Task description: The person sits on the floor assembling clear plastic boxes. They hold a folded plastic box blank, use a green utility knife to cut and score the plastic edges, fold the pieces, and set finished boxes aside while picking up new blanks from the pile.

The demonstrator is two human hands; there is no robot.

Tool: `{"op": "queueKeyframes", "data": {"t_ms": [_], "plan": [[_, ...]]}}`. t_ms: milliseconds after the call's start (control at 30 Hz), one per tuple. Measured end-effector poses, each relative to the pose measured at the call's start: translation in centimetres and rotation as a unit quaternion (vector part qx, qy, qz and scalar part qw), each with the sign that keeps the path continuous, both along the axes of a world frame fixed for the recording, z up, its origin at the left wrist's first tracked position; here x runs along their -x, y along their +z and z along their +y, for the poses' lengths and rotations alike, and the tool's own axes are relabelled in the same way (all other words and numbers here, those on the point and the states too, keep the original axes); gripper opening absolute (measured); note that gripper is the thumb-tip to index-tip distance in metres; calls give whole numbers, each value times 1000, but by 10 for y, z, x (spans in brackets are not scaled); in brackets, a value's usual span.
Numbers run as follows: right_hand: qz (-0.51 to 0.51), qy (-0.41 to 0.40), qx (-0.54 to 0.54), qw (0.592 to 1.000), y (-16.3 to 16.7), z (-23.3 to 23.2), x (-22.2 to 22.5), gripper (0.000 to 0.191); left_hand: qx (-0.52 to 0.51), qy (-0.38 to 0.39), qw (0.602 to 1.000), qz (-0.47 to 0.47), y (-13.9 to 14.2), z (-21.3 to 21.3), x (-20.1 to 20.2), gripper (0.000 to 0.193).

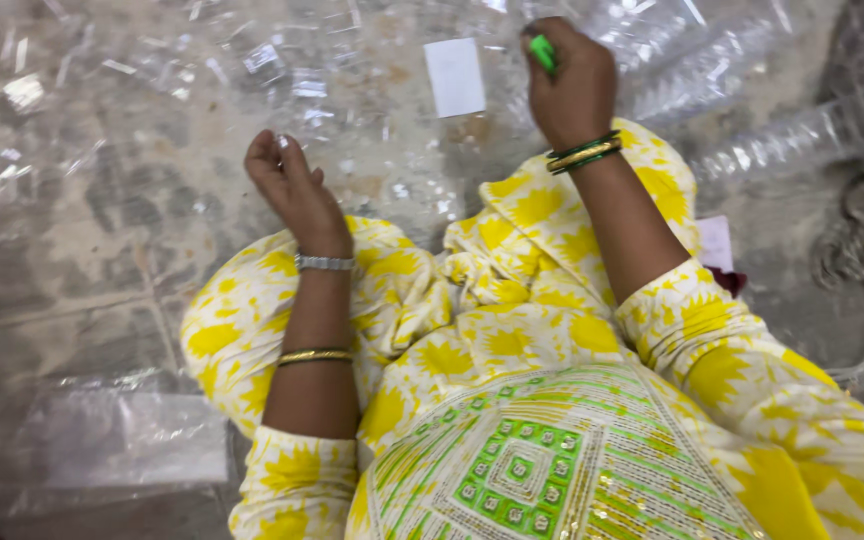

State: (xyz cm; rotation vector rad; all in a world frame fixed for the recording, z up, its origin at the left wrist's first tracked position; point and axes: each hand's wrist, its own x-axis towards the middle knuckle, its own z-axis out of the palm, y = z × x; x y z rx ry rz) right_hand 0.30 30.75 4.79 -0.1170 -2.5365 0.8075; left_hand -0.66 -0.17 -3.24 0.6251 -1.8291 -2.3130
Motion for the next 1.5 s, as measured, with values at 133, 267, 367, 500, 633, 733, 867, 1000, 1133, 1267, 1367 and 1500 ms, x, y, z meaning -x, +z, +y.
{"op": "queueKeyframes", "data": {"t_ms": [133, 267, 367, 500, 633, 733, 867, 1000, 1133, 1267, 1367, 1500], "plan": [[18, 191, 37, 981, -25, -80, 37, 32, 80, 91, 988, 93, -2, -2, 0, 48], [-188, 290, -76, 935, -54, -174, 72, 51, 22, 147, 978, 148, 5, -4, -3, 57], [-204, 322, -167, 909, -73, -224, 83, 47, 24, 159, 978, 135, 10, -4, -1, 58], [-289, 320, -160, 888, -91, -239, 86, 54, -24, 164, 979, 117, 10, -5, 2, 58], [-267, 318, -171, 893, -105, -204, 61, 53, 18, 147, 984, 101, 5, 0, 3, 56], [-233, 318, -165, 904, -108, -165, 40, 54, 67, 125, 984, 104, 3, 4, 4, 53], [-145, 320, -136, 926, -100, -116, 21, 50, 43, 111, 987, 111, 1, 5, 4, 51], [-113, 224, 34, 967, -84, -92, -1, 45, 58, 106, 987, 111, -8, 4, 7, 49], [-120, 158, 30, 980, -76, -100, -22, 29, 29, 89, 989, 114, -23, 3, 12, 47], [-247, 215, -99, 940, -82, -111, -29, 34, 32, 67, 992, 98, -41, 1, 17, 42], [-213, 195, -140, 947, -90, -111, -28, 14, 57, 42, 993, 98, -50, 1, 17, 33], [-278, 121, 316, 899, -92, -104, -22, 9, 39, -43, 998, 40, -40, 5, 14, 31]]}}
